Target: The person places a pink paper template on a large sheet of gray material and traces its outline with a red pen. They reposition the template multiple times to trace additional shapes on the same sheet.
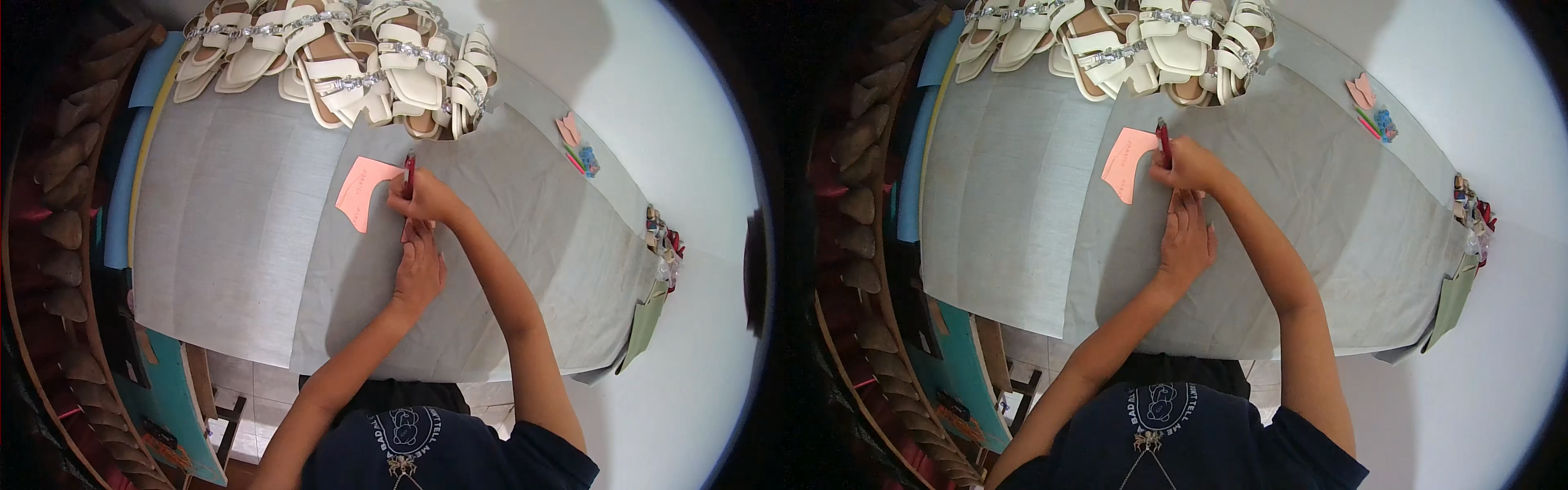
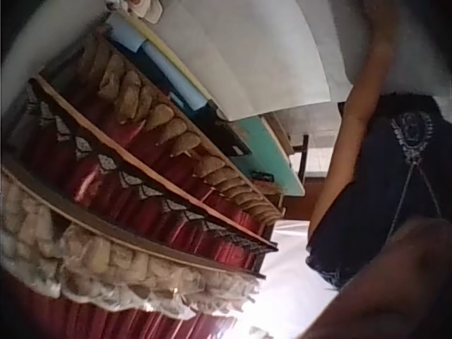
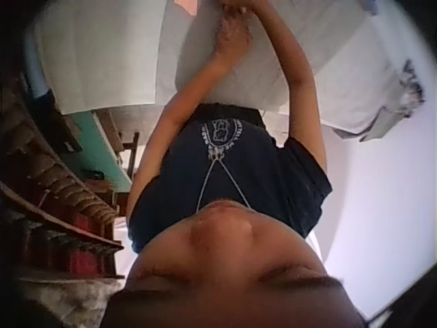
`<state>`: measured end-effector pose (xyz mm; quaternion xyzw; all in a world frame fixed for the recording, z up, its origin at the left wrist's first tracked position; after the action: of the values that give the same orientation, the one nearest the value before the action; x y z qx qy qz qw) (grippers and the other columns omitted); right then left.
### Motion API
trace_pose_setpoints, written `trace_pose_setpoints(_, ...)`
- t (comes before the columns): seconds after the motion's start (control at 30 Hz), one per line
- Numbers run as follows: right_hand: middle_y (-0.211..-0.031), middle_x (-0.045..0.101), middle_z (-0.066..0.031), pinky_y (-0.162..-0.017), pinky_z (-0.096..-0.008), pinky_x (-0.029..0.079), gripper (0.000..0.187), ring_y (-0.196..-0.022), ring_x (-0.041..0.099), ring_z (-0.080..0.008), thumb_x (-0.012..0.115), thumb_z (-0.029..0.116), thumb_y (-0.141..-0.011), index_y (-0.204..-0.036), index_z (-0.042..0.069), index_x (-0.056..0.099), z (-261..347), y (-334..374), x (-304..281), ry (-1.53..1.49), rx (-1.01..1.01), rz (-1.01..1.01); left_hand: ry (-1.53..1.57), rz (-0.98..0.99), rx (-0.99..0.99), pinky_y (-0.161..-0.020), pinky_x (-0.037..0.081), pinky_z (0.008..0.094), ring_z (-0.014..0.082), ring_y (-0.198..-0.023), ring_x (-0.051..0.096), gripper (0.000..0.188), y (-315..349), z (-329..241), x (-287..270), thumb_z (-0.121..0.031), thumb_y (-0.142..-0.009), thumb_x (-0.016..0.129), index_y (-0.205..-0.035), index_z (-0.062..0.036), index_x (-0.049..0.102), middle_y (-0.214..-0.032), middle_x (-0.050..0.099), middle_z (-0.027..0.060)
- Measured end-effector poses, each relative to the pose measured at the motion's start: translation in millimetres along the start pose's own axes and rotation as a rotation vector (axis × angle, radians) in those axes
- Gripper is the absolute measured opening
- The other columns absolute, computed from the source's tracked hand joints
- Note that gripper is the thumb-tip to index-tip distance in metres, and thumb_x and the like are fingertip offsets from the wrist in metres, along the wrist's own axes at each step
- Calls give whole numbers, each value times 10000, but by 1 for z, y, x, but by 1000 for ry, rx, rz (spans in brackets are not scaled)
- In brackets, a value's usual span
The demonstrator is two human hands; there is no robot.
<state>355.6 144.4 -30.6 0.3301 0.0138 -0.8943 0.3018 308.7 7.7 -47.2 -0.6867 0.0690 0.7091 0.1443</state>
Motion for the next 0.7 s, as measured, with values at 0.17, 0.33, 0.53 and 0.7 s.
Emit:
trace_pose_setpoints(0.17,-526,433,-172,-494,-405,345,264,-483,363,-318,622,144,-698,-589,-9,436,-6,-14,-12,-11,-44,-19,-57,-11,-31,-973,235,350,282,-1242,356,683,1,0,3,-384,-821,433,-1341,54,365,-1399,331,228)
trace_pose_setpoints(0.33,-542,441,-189,-496,-412,341,264,-493,356,-342,616,151,-708,-597,-13,442,-3,-21,-15,102,-73,8,-69,2,-48,-913,232,329,233,-1246,356,693,2,2,3,-401,-805,447,-1349,22,374,-1423,317,211)
trace_pose_setpoints(0.53,-555,474,-191,-516,-416,372,247,-509,409,-365,617,145,-700,-608,-13,451,-6,-29,-17,188,-117,23,-56,-25,-63,-889,240,321,216,-1241,359,669,0,3,2,-405,-803,446,-1334,-1,406,-1447,284,206)
trace_pose_setpoints(0.7,-575,504,-204,-534,-412,402,247,-526,446,-377,627,158,-694,-617,-14,466,-5,-34,-15,185,-131,20,-59,-36,-60,-947,217,347,251,-1225,366,651,-1,4,4,-405,-799,435,-1315,-8,433,-1432,314,200)
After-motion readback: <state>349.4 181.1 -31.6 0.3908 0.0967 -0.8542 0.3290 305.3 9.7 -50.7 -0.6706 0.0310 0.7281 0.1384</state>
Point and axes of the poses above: each hand's wrist, its own y-axis away from the middle knuckle, its own x-axis out of the palm, z = x × y, the point moved 2 cm from there along -y, towards the middle knuckle
